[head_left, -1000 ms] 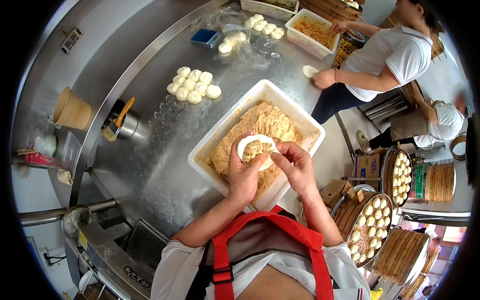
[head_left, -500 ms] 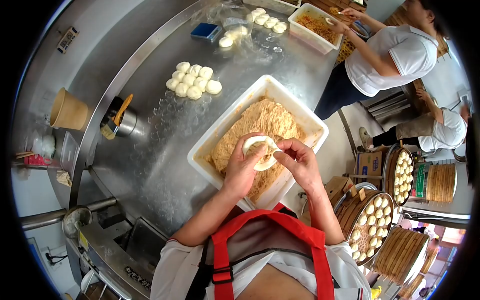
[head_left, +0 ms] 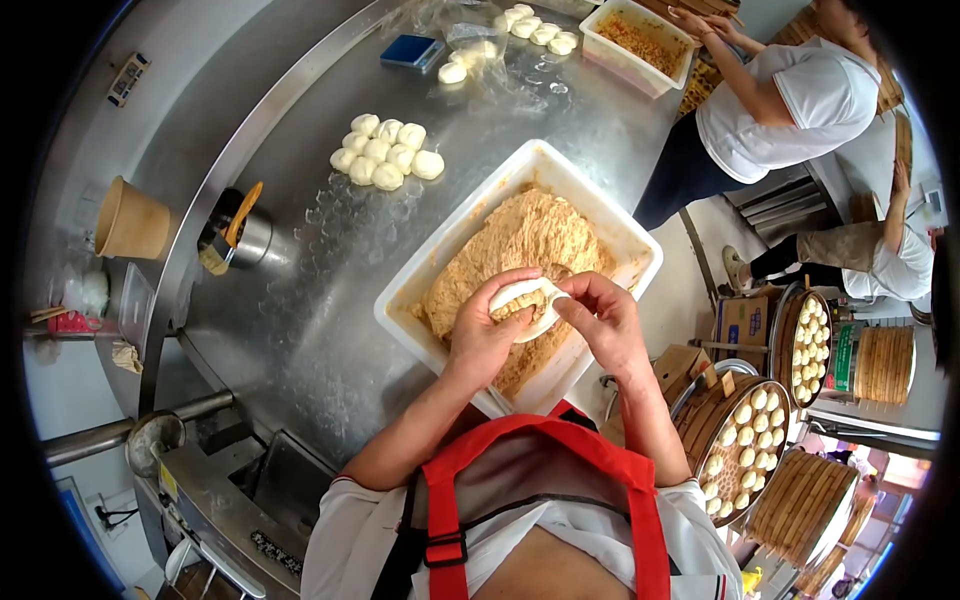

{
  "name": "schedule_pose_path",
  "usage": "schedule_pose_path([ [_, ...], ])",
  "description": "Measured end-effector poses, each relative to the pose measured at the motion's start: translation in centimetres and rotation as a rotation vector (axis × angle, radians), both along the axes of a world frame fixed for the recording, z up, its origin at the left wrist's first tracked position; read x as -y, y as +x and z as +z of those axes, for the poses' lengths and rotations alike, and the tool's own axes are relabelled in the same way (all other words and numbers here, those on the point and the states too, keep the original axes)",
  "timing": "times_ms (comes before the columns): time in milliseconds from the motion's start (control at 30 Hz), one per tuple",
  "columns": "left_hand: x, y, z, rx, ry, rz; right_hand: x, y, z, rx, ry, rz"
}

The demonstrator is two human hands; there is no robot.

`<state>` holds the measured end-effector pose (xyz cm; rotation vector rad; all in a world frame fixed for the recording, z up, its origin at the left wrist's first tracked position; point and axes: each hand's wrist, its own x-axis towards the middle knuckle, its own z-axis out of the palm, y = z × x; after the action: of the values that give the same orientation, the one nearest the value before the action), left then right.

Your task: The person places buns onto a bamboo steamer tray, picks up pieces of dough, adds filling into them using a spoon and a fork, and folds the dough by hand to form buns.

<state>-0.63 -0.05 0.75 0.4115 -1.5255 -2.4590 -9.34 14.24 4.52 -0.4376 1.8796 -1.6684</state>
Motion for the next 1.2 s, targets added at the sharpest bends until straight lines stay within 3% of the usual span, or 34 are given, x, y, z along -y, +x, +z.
schedule_pose_path([
  [167, 0.6, -0.1, 0.8, 0.028, -0.114, -0.056, 0.0, 0.7, 1.4, -0.389, 0.136, 0.008],
  [267, 0.9, -0.2, 0.8, -0.005, -0.137, -0.100, 0.6, 0.1, 1.3, -0.392, 0.079, -0.044],
  [467, 2.2, -0.1, 2.0, 0.030, -0.025, -0.254, 0.0, -0.7, 0.0, -0.144, 0.042, 0.083],
  [667, 2.4, -0.5, 1.9, 0.105, -0.194, -0.296, 0.2, 0.2, 2.0, -0.537, 0.173, 0.106],
  [767, 2.5, -0.6, 1.9, 0.076, -0.248, -0.300, 1.1, 0.3, 2.4, -0.565, 0.189, -0.008],
  [967, 2.9, -0.6, 0.9, 0.029, -0.438, -0.358, 0.5, -0.1, 2.1, -0.480, 0.232, 0.139],
  [1067, 3.4, -1.0, 1.4, 0.067, -0.492, -0.412, 0.5, 0.2, 2.0, -0.681, 0.216, 0.162],
  [1200, 4.0, -1.3, 3.0, 0.052, -0.586, -0.445, 1.4, 0.4, 2.8, -0.687, 0.223, 0.081],
])
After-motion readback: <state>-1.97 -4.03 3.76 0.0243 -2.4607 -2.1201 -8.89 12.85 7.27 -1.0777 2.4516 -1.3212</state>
